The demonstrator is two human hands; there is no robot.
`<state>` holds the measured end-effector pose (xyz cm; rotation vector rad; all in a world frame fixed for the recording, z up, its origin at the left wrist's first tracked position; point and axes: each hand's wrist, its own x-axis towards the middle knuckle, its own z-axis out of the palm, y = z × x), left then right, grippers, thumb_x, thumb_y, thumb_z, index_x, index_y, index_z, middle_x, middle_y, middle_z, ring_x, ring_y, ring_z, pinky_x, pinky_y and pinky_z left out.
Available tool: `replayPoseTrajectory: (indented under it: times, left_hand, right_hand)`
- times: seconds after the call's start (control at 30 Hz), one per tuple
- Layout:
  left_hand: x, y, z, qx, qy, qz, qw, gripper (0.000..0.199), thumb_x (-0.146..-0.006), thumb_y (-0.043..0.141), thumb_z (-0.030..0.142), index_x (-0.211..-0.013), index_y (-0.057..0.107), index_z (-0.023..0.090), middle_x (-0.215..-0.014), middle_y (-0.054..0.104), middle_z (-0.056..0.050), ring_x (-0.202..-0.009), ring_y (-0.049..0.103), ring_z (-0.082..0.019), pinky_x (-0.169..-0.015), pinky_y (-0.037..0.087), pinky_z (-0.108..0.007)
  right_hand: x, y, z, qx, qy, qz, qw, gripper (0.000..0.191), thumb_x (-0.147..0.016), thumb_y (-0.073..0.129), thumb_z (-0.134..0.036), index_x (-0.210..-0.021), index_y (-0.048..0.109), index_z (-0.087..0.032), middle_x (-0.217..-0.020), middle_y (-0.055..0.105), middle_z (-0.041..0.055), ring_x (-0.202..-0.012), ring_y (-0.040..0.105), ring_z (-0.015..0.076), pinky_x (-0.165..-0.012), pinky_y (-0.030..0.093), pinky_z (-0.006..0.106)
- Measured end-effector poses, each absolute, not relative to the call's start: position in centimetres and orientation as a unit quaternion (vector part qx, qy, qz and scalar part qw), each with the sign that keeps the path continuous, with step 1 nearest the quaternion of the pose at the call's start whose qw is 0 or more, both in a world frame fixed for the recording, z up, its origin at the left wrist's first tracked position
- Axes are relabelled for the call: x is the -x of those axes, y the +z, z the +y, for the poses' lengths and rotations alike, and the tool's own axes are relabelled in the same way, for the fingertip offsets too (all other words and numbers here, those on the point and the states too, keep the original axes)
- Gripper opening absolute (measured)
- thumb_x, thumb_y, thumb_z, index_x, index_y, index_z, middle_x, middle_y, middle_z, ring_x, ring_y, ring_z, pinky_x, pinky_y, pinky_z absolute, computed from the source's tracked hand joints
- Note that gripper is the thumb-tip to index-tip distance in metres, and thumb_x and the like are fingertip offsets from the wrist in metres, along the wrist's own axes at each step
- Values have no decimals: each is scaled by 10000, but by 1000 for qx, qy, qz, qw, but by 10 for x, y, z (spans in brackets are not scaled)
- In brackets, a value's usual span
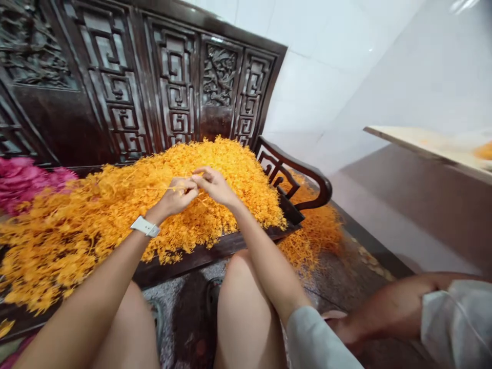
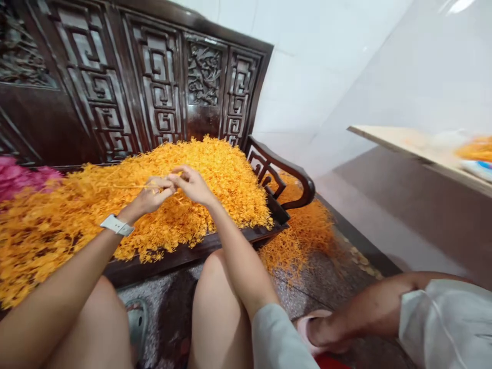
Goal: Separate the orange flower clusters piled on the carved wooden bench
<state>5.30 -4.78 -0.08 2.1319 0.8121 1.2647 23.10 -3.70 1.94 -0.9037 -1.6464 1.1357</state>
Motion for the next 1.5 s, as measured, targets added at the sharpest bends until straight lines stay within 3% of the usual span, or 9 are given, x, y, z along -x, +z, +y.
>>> replayPoseTrajectory:
  times: [0.23, 0.37, 0.47, 0.67, 0.87, 1.03, 1.27, 1.37, 1.5]
  left_hand:
    - [-66, 4, -33, -548, 610, 311, 480, 535, -870, 704, 444, -461, 429, 236, -497, 347, -12, -514, 337, -156, -567, 288, -346]
    - [-50, 4, -10, -352, 690, 308, 552, 684, -895, 698, 503, -487, 219, 235, -503, 164, 34, -474, 185, -119, -488, 226, -307]
    - [-20, 4, -1, -309, 699, 284, 579, 688, -929, 664, 647, -509, 316, 229, -517, 204, 38, -472, 212, -109, -468, 260, -277]
    - [-5, 21, -26, -370, 655, 283, 595, 585, -984, 523, 745, -1039, 758, 212, -895, 722, -125, -649, 602, -180, -567, 475, -318]
    - [-42, 28, -46, -419, 522, 318, 672, 655, -1047, 510, 648, -1570, 516, 254, -1202, 766, -190, -640, 686, -193, -544, 500, -317]
    - [-48, 33, -51, -430, 438, 318, 722, 656, -1041, 644, 484, -1612, 404, 269, -1126, 785, -173, -467, 655, -148, -383, 415, -224]
    - [-40, 46, -60, -395, 357, 340, 775, 364, -1153, 341, 410, -1390, 528, 207, -766, 725, -53, -428, 682, -173, -290, 387, -155]
    - [-47, 46, -70, -418, 345, 382, 749, 361, -1153, 322, 435, -1343, 564, 246, -877, 765, -68, -459, 712, -173, -284, 351, -143]
    - [-48, 37, -70, -476, 330, 432, 691, 298, -1106, 483, 520, -1355, 590, 397, -1062, 825, -17, -600, 772, -176, -344, 355, -137]
  right_hand:
    - [-229, 40, -58, 329, 412, -692, 493, 374, -912, 786, -498, -773, 581, -216, -679, 502, -44, -649, 426, 121, -631, 371, 277]
    - [-208, 69, -105, 151, 557, -777, 254, 306, -923, 787, -441, -798, 659, -193, -783, 668, 5, -737, 585, 135, -715, 490, 296]
    - [-209, 77, -115, 73, 645, -756, 88, 274, -905, 805, -426, -949, 736, -165, -819, 732, 27, -703, 646, 132, -674, 520, 281]
    - [-237, 51, -57, 316, 625, -511, 499, 639, -959, 661, -621, -1446, 560, -221, -1077, 765, 89, -726, 631, 145, -634, 516, 274]
    - [-227, 15, -33, 452, 429, -634, 458, 790, -844, 814, -313, -1565, 516, -190, -1423, 643, 170, -1107, 666, 257, -959, 566, 413]
    - [-227, 4, -26, 351, 428, -708, 439, 649, -782, 651, -54, -1414, 678, -199, -1486, 626, 131, -1391, 581, 278, -1209, 449, 468]
    - [-226, 0, -27, 345, 290, -811, 372, 265, -855, 825, -279, -1097, 809, -172, -1242, 675, 119, -1209, 623, 269, -1140, 473, 485]
    - [-217, -4, -32, 344, 302, -795, 398, 111, -960, 757, -267, -902, 786, -177, -1064, 715, 65, -1095, 645, 207, -1091, 480, 391]
    - [-216, -11, -25, 385, 440, -638, 501, 224, -970, 765, -309, -811, 659, -192, -817, 655, -9, -843, 633, 149, -839, 534, 275]
